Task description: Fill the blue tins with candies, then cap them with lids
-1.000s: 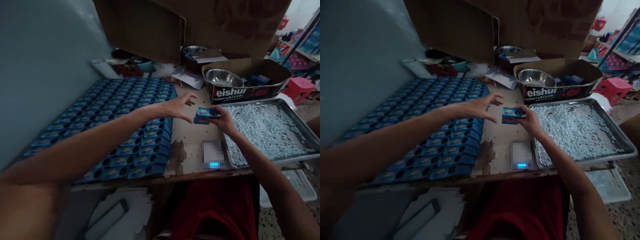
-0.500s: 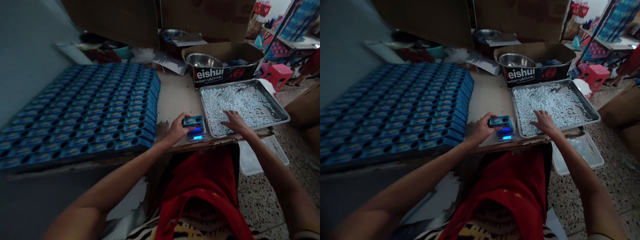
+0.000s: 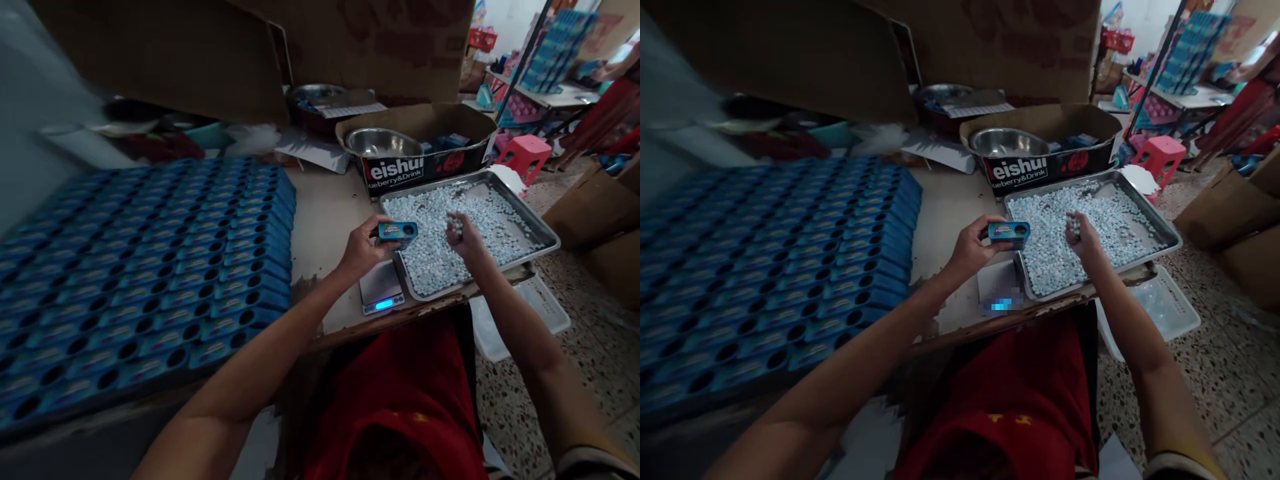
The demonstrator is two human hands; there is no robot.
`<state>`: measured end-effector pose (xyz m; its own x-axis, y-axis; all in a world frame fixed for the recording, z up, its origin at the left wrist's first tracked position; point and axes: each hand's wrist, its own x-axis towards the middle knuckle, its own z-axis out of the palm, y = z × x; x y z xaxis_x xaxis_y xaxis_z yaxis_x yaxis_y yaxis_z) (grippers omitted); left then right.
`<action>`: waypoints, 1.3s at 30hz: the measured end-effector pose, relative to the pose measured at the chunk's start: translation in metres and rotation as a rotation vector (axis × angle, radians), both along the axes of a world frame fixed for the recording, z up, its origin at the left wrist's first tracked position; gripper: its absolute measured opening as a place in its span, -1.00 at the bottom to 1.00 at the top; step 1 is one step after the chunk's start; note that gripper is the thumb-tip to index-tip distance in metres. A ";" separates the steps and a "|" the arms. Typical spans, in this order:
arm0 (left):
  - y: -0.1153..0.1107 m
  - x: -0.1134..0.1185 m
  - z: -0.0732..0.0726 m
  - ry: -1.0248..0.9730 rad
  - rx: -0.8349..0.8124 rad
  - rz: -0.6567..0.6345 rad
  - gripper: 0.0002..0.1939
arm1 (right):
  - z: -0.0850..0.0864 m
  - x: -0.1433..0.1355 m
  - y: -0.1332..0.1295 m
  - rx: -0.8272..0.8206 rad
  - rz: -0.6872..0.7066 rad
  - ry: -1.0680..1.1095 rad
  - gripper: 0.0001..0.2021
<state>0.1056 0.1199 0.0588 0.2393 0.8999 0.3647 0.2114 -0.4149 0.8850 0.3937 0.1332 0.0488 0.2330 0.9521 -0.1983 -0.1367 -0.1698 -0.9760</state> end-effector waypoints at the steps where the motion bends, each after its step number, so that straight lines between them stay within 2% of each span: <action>1: 0.008 0.009 0.003 0.015 -0.008 -0.017 -0.50 | 0.007 0.001 0.003 0.067 0.018 0.190 -0.67; 3: 0.019 0.028 0.008 0.076 -0.025 -0.039 -0.47 | 0.022 0.000 0.008 0.204 0.047 0.480 -0.64; 4: 0.023 0.037 0.011 0.113 -0.031 -0.044 -0.47 | 0.029 -0.003 0.010 0.253 0.053 0.519 -0.63; 7: 0.027 0.058 0.015 0.183 -0.025 -0.056 -0.47 | 0.048 -0.016 0.013 0.315 0.003 0.454 -0.56; 9: 0.026 0.067 0.016 0.197 -0.023 -0.059 -0.48 | 0.053 -0.026 0.012 0.330 -0.032 0.361 -0.50; 12: 0.024 0.073 0.014 0.199 -0.034 -0.059 -0.49 | 0.050 -0.037 0.011 0.369 -0.047 0.220 -0.44; 14: 0.024 0.076 0.012 0.195 -0.047 -0.065 -0.49 | 0.045 -0.039 0.012 0.391 -0.047 0.218 -0.42; 18: 0.024 0.077 0.008 0.165 -0.065 -0.056 -0.49 | 0.036 -0.023 0.021 0.304 -0.103 0.472 -0.40; 21: 0.017 0.065 0.005 0.047 -0.119 -0.042 -0.49 | 0.032 0.003 0.024 0.193 -0.184 0.666 -0.43; 25: -0.006 0.021 0.003 -0.165 -0.222 0.014 -0.44 | 0.022 0.025 0.016 0.112 -0.228 0.678 -0.56; 27: -0.023 -0.004 -0.001 -0.214 -0.252 0.072 -0.41 | 0.014 0.026 0.008 0.020 -0.210 0.646 -0.68; 30: -0.046 -0.033 -0.013 -0.250 -0.299 0.142 -0.39 | 0.006 0.022 -0.002 -0.091 -0.095 0.588 -0.82; 34: -0.063 -0.043 -0.038 -0.272 -0.353 0.178 -0.40 | 0.007 0.021 -0.008 -0.175 0.028 0.467 -0.79; 37: -0.068 -0.041 -0.053 -0.314 -0.380 0.168 -0.36 | 0.014 0.020 -0.009 -0.286 0.007 0.443 -0.77; 39: -0.069 -0.040 -0.056 -0.339 -0.378 0.156 -0.29 | 0.020 0.018 -0.012 -0.362 -0.020 0.447 -0.78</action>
